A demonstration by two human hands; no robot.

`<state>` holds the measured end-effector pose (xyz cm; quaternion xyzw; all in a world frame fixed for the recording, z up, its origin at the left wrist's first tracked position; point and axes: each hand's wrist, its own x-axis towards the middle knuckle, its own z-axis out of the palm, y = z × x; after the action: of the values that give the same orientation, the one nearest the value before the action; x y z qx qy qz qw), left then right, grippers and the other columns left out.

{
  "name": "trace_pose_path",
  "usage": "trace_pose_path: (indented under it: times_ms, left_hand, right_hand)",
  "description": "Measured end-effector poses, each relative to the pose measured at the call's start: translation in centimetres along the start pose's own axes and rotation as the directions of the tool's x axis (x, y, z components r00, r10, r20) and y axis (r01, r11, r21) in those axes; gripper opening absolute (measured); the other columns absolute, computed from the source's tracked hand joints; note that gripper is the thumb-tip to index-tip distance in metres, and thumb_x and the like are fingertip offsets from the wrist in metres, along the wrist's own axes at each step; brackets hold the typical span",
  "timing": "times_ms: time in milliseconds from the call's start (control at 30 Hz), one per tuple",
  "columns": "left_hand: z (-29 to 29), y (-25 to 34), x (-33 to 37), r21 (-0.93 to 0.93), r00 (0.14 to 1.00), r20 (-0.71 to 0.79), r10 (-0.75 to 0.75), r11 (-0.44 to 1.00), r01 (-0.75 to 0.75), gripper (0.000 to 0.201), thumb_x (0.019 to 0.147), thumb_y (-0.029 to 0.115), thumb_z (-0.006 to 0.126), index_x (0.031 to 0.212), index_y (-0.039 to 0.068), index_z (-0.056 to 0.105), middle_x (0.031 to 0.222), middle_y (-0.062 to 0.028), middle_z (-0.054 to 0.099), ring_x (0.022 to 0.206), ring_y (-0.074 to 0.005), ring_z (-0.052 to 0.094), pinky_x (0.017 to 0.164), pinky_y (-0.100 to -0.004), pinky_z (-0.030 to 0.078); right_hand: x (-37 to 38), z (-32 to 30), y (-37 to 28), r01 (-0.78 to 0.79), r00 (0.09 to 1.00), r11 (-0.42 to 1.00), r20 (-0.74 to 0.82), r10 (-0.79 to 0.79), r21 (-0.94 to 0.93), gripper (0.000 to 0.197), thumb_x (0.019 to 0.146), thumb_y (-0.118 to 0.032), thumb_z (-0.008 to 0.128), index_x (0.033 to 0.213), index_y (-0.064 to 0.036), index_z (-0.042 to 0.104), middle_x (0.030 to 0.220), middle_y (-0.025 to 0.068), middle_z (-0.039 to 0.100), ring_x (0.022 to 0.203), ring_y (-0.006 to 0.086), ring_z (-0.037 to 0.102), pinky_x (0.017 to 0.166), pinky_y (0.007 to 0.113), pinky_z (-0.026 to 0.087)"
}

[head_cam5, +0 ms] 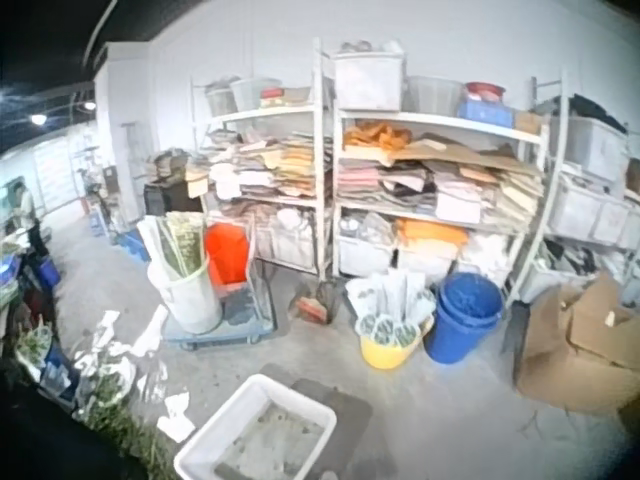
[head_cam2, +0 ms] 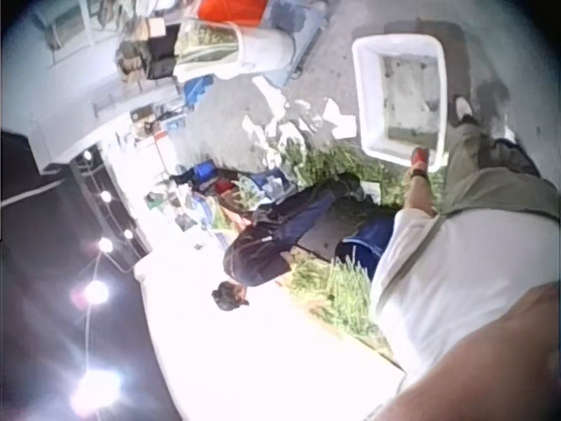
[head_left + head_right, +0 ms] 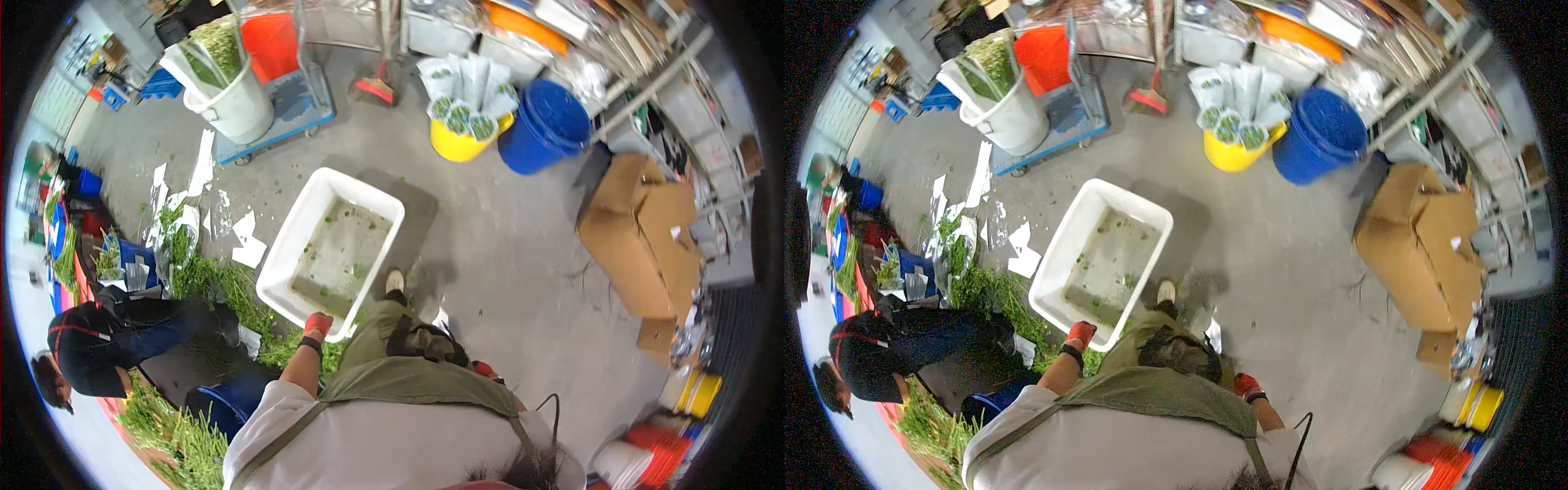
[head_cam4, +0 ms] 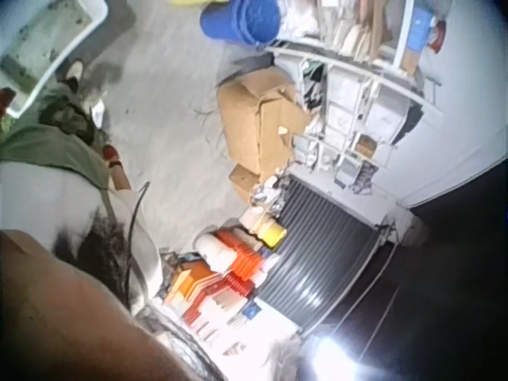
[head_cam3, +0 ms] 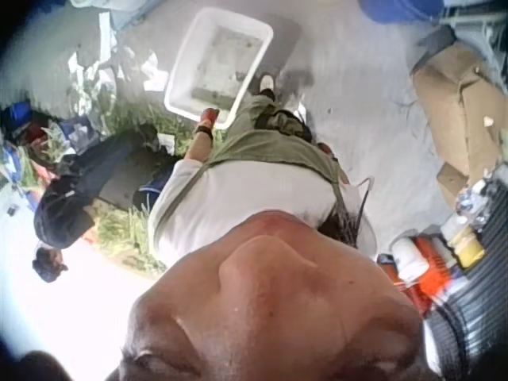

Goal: The recorder prepares a bouquet of chamomile flowers, places them in a paper sleeve, and trims the stems.

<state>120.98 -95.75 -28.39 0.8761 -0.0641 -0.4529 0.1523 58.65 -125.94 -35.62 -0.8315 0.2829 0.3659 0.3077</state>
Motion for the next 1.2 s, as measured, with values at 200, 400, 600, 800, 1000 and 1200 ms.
trace_pose_path:
  times_ms: [200, 400, 600, 800, 1000, 1200]
  left_hand:
    - [-6.7, 12.5, 7.6, 0.017, 0.996, -0.058, -0.073, 0.997, 0.074, 0.044, 0.083, 0.039, 0.064, 0.110, 0.005, 0.074, 0.116, -0.0265, 0.070, 0.112, -0.0434, 0.066, 0.097, -0.0476, 0.052]
    - [-12.3, 27.5, 13.9, -0.043, 0.992, 0.032, -0.120, 0.992, 0.122, 0.047, 0.083, 0.040, 0.066, 0.114, 0.006, 0.072, 0.122, -0.0227, 0.070, 0.118, -0.0404, 0.064, 0.100, -0.0465, 0.050]
    - [-13.1, 42.5, 19.7, -0.059, 0.991, -0.073, -0.112, 0.992, 0.108, 0.049, 0.085, 0.042, 0.065, 0.115, 0.004, 0.072, 0.123, -0.0243, 0.069, 0.119, -0.0407, 0.063, 0.100, -0.0466, 0.050]
    - [-11.6, 49.4, 22.5, -0.090, 0.969, -0.125, -0.212, 0.975, 0.202, 0.048, 0.086, 0.044, 0.065, 0.107, 0.001, 0.074, 0.114, -0.0253, 0.071, 0.111, -0.0416, 0.066, 0.095, -0.0467, 0.052]
    - [-10.3, 52.6, 23.9, 0.029, 0.966, -0.130, -0.224, 0.973, 0.229, 0.054, 0.088, 0.051, 0.064, 0.101, -0.001, 0.074, 0.102, -0.0267, 0.073, 0.100, -0.0427, 0.070, 0.086, -0.0470, 0.054]
    - [-9.6, 51.8, 28.6, -0.183, 0.935, 0.030, -0.354, 0.918, 0.353, 0.036, 0.093, 0.036, 0.066, 0.094, 0.001, 0.071, 0.083, -0.0140, 0.068, 0.070, -0.0217, 0.065, 0.058, -0.0415, 0.052]
  right_hand:
    - [8.1, -26.2, -2.3, -0.223, 0.911, 0.600, -0.055, 0.409, 0.768, 0.040, 0.088, -0.034, 0.077, 0.112, -0.0033, 0.069, 0.084, 0.0105, 0.072, 0.074, 0.0235, 0.068, 0.067, 0.037, 0.056]
    - [15.9, -41.5, -1.8, -0.347, 0.923, 0.550, 0.174, 0.342, 0.759, 0.031, 0.091, -0.033, 0.072, 0.088, -0.0021, 0.071, 0.076, 0.0095, 0.070, 0.063, 0.0223, 0.065, 0.058, 0.037, 0.055]
    - [27.9, -55.3, 6.4, -0.373, 0.923, 0.642, 0.199, 0.328, 0.670, 0.036, 0.091, -0.036, 0.069, 0.083, -0.0009, 0.070, 0.076, 0.0111, 0.072, 0.066, 0.0219, 0.067, 0.062, 0.038, 0.056]
    - [42.4, -73.9, 11.5, -0.167, 0.986, 0.922, 0.045, 0.162, 0.349, 0.032, 0.087, -0.033, 0.068, 0.088, -0.0018, 0.074, 0.073, 0.0127, 0.071, 0.068, 0.0245, 0.068, 0.065, 0.038, 0.054]
    - [53.8, -92.7, 2.2, -0.038, 0.989, 0.929, -0.119, 0.088, 0.367, 0.047, 0.083, -0.040, 0.074, 0.114, -0.0050, 0.070, 0.098, 0.0174, 0.075, 0.093, 0.0331, 0.073, 0.086, 0.042, 0.055]
    - [67.3, -102.7, -8.2, 0.280, 0.952, 0.893, 0.018, -0.306, 0.353, 0.043, 0.088, -0.035, 0.071, 0.116, -0.0038, 0.069, 0.105, 0.0176, 0.075, 0.101, 0.0350, 0.070, 0.089, 0.043, 0.054]
